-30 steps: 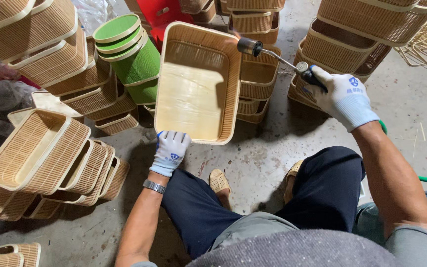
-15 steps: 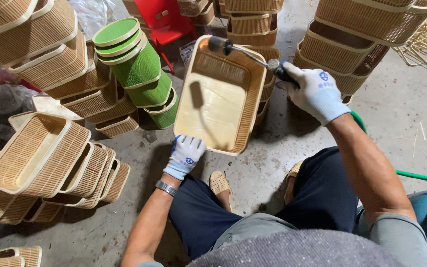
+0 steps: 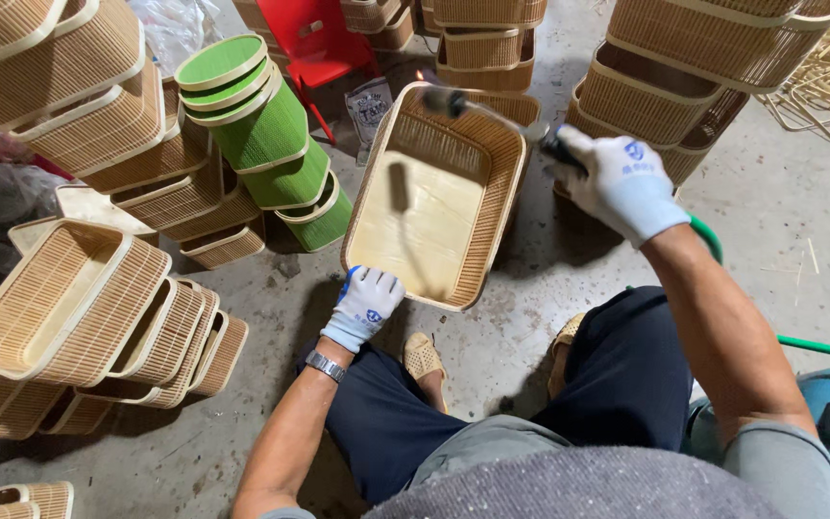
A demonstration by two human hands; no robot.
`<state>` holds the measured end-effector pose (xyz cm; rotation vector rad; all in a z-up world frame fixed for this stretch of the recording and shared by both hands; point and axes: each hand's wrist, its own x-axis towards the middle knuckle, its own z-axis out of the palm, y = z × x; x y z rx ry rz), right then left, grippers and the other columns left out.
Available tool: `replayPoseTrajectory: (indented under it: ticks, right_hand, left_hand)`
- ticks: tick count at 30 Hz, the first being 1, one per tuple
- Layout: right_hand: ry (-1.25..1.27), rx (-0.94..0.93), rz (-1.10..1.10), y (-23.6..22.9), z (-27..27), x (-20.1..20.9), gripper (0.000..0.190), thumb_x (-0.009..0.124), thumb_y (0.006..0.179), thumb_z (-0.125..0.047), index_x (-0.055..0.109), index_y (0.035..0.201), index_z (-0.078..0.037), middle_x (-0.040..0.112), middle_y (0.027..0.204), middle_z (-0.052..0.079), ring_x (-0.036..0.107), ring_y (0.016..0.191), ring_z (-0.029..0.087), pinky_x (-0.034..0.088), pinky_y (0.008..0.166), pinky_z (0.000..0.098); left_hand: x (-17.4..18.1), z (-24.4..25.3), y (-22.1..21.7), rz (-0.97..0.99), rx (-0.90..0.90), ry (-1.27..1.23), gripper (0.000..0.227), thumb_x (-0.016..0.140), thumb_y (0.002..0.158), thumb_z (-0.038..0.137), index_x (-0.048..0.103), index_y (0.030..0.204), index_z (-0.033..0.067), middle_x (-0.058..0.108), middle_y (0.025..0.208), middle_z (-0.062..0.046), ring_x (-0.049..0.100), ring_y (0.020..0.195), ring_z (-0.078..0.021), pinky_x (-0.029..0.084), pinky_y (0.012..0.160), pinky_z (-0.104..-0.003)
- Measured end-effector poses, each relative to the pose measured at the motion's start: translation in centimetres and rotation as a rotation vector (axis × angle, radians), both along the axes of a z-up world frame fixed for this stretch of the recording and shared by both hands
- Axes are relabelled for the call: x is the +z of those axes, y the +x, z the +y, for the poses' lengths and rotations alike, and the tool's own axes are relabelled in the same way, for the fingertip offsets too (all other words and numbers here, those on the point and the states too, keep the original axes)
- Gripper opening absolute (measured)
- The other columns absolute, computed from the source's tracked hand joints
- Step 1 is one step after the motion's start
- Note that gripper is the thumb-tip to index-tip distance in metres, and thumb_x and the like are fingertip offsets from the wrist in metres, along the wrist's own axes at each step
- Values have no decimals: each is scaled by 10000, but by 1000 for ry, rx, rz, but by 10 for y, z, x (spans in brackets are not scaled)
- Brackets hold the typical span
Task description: The person uses a gas blowtorch to singe the surfaces and edges of various woven bamboo baskets, handling them one at a time and rotating them to reach all sides.
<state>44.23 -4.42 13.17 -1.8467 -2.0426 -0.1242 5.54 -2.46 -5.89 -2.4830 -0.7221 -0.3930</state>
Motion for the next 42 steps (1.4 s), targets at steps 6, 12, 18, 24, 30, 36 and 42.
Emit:
replayPoseTrajectory:
  ticks: [6, 12, 18, 24, 30, 36, 42]
  right_hand:
    - [104, 203, 91, -1, -14, -18, 443, 703, 913, -249, 669, 1348, -177, 737, 950, 188, 704, 812, 404, 556, 691, 483]
    - [-74, 231, 122, -1, -32, -32, 462, 749, 895, -260, 671, 1347, -211, 722, 885, 198, 707, 776, 392, 560, 690, 456]
    - [70, 240, 169, 12, -36, -29, 508, 768, 870, -249, 649, 1355, -154, 738, 977, 198, 710, 810, 402, 556, 697, 462]
    - [186, 52, 161, 25, -11, -35, 423, 751, 980, -302, 678, 1358, -127, 722, 980, 226, 696, 910, 416, 540, 756, 487]
    - [167, 30, 93, 31, 38, -39, 549, 859, 818, -483, 686, 1156, -87, 734, 979, 183, 703, 916, 394, 537, 769, 496]
    - [199, 46, 18, 24, 47, -42, 746, 901, 655, -620, 681, 1099, -62, 717, 969, 225, 690, 877, 415, 543, 749, 494]
    - [92, 90, 33, 26, 42, -61, 372, 772, 849, -373, 708, 1080, -89, 734, 979, 202, 709, 908, 385, 555, 776, 491]
  left_hand:
    - [6, 2, -4, 44, 11, 6, 124, 624, 812, 214, 647, 912, 144, 583, 828, -24, 598, 825, -226, 470, 780, -392]
    - [12, 5, -5, 60, -7, 25, 81, 619, 807, 213, 631, 867, 160, 578, 826, -20, 596, 831, -215, 474, 811, -395]
    - [13, 7, -8, 79, -66, -1, 46, 613, 801, 218, 607, 816, 175, 578, 818, -18, 600, 838, -216, 464, 770, -389]
    - [31, 5, -14, 148, -142, -3, 79, 611, 783, 233, 606, 788, 154, 567, 792, -27, 590, 813, -214, 461, 757, -367]
    - [62, 5, -11, 238, -248, 29, 70, 616, 787, 215, 604, 763, 150, 542, 762, -19, 568, 783, -208, 462, 753, -362]
    - [94, 7, -17, 399, -283, 78, 53, 634, 780, 182, 634, 786, 130, 575, 791, -28, 609, 845, -236, 502, 869, -372]
    - [114, 22, -38, 472, -370, 104, 139, 629, 792, 183, 695, 869, 88, 660, 890, -80, 648, 952, -287, 490, 1062, -482]
